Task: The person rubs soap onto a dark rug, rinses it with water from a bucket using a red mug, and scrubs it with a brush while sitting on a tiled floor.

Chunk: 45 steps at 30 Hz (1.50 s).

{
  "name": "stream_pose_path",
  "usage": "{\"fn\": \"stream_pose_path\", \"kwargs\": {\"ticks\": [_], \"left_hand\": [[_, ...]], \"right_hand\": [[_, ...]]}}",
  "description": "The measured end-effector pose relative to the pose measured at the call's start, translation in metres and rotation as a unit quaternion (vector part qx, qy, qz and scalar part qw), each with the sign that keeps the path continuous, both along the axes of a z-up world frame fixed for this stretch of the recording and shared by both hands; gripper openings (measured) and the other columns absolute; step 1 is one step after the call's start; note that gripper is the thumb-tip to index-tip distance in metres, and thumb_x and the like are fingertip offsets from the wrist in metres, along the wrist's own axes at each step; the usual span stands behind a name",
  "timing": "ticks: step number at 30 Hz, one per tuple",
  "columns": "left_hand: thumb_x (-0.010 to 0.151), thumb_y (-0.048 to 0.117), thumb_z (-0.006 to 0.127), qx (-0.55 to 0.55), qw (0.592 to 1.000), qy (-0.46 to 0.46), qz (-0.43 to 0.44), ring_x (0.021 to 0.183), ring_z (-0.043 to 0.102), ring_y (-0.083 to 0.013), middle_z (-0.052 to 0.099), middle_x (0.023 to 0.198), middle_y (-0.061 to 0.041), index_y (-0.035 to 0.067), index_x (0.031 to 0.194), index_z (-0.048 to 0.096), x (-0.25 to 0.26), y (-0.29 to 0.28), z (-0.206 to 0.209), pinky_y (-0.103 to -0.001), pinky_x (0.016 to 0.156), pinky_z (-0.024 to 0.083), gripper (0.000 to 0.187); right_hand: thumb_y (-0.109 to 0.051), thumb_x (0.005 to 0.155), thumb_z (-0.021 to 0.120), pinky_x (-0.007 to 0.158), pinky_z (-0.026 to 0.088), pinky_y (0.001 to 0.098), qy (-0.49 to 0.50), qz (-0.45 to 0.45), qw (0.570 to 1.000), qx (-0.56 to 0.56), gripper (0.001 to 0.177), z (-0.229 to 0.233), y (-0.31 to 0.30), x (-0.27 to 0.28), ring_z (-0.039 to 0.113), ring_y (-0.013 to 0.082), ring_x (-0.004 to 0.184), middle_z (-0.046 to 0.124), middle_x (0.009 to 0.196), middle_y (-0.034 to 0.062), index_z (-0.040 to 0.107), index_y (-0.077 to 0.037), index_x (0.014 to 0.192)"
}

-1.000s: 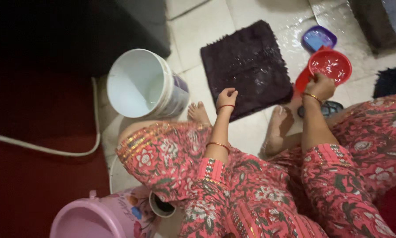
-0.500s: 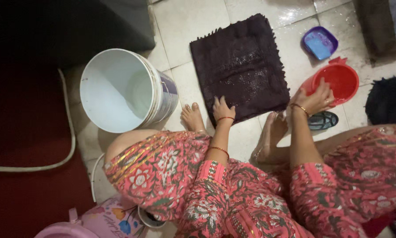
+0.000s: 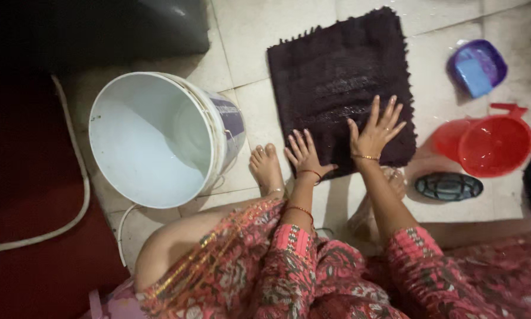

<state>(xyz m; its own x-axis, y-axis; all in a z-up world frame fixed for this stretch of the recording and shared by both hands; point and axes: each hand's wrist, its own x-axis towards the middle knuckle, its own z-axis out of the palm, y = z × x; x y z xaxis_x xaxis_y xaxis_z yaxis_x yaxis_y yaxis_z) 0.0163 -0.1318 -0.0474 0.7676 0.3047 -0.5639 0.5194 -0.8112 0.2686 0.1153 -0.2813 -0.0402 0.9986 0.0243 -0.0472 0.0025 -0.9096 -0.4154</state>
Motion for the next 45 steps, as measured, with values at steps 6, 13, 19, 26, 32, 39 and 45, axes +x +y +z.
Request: {"fn": "stream_pose_path", "kwargs": {"ticks": [6, 13, 19, 26, 32, 39, 45], "left_hand": [[0.054, 0.076, 0.084, -0.006, 1.000, -0.006, -0.008, 0.155, -0.015, -0.0483, -0.014, 0.168, -0.029, 0.006, 0.163, -0.009, -0.004, 0.000, -0.020, -0.071, 0.118, -0.006, 0.160], [0.055, 0.077, 0.084, 0.003, 1.000, -0.024, -0.013, 0.156, -0.013, -0.0485, -0.012, 0.168, -0.029, 0.006, 0.162, -0.007, 0.008, 0.003, -0.020, -0.072, 0.119, -0.005, 0.157], [0.055, 0.075, 0.083, 0.003, 0.998, -0.062, -0.014, 0.158, -0.011, -0.0430, -0.012, 0.170, -0.024, 0.011, 0.163, -0.006, 0.013, 0.014, -0.012, -0.069, 0.122, -0.003, 0.154], [0.066, 0.077, 0.076, 0.037, 0.999, 0.025, -0.013, 0.158, -0.014, -0.0362, -0.016, 0.172, -0.016, 0.014, 0.164, -0.009, -0.016, -0.001, 0.002, -0.070, 0.120, -0.006, 0.144], [0.071, 0.084, 0.066, 0.031, 0.994, 0.085, -0.055, 0.157, -0.018, -0.0409, -0.018, 0.171, -0.021, 0.013, 0.164, -0.012, -0.020, 0.000, -0.020, -0.071, 0.119, -0.009, 0.140], [0.071, 0.084, 0.066, 0.019, 0.996, 0.070, -0.052, 0.156, -0.020, -0.0410, -0.018, 0.170, -0.020, 0.015, 0.164, -0.011, -0.024, 0.003, -0.027, -0.070, 0.119, -0.010, 0.139], [0.072, 0.083, 0.066, 0.014, 0.996, 0.073, -0.053, 0.156, -0.020, -0.0400, -0.019, 0.170, -0.019, 0.015, 0.164, -0.011, -0.024, 0.004, -0.025, -0.070, 0.119, -0.010, 0.138]], "right_hand": [[-0.078, 0.094, 0.050, 0.117, -0.007, 0.0803, 0.136, 0.093, 0.985, -0.058, 0.102, -0.016, 0.024, 0.054, -0.007, 0.0467, 0.160, -0.002, 0.176, 0.0185, 0.019, -0.022, 0.173], [-0.081, 0.091, 0.050, 0.116, -0.009, 0.0824, 0.152, 0.105, 0.981, -0.064, 0.106, -0.020, 0.028, 0.072, -0.010, 0.0472, 0.160, -0.004, 0.177, 0.0178, 0.017, -0.023, 0.173], [-0.072, 0.070, 0.070, 0.102, 0.005, 0.0822, 0.174, 0.149, 0.968, -0.099, 0.117, -0.003, 0.028, 0.099, 0.002, 0.0497, 0.148, 0.008, 0.165, 0.0230, 0.025, -0.017, 0.162], [-0.022, 0.098, 0.050, 0.076, 0.046, 0.0435, 0.069, -0.353, 0.746, 0.560, 0.034, -0.022, -0.080, 0.172, 0.065, 0.0320, 0.093, 0.069, 0.122, 0.0192, 0.057, -0.010, 0.129], [-0.031, 0.084, 0.072, 0.096, 0.043, 0.0516, 0.040, -0.224, 0.967, -0.112, 0.070, -0.077, -0.187, 0.189, 0.054, 0.0430, 0.118, 0.055, 0.137, 0.0260, 0.046, -0.012, 0.146], [-0.039, 0.068, 0.093, 0.104, 0.044, 0.0562, 0.183, -0.107, 0.968, -0.137, 0.116, -0.082, -0.203, 0.210, 0.048, 0.0531, 0.130, 0.043, 0.147, 0.0337, 0.032, -0.019, 0.164], [-0.042, 0.075, 0.092, 0.105, 0.049, 0.0524, 0.200, -0.151, 0.965, -0.072, 0.108, -0.080, -0.201, 0.211, 0.054, 0.0530, 0.128, 0.043, 0.149, 0.0331, 0.032, -0.027, 0.164]]}}
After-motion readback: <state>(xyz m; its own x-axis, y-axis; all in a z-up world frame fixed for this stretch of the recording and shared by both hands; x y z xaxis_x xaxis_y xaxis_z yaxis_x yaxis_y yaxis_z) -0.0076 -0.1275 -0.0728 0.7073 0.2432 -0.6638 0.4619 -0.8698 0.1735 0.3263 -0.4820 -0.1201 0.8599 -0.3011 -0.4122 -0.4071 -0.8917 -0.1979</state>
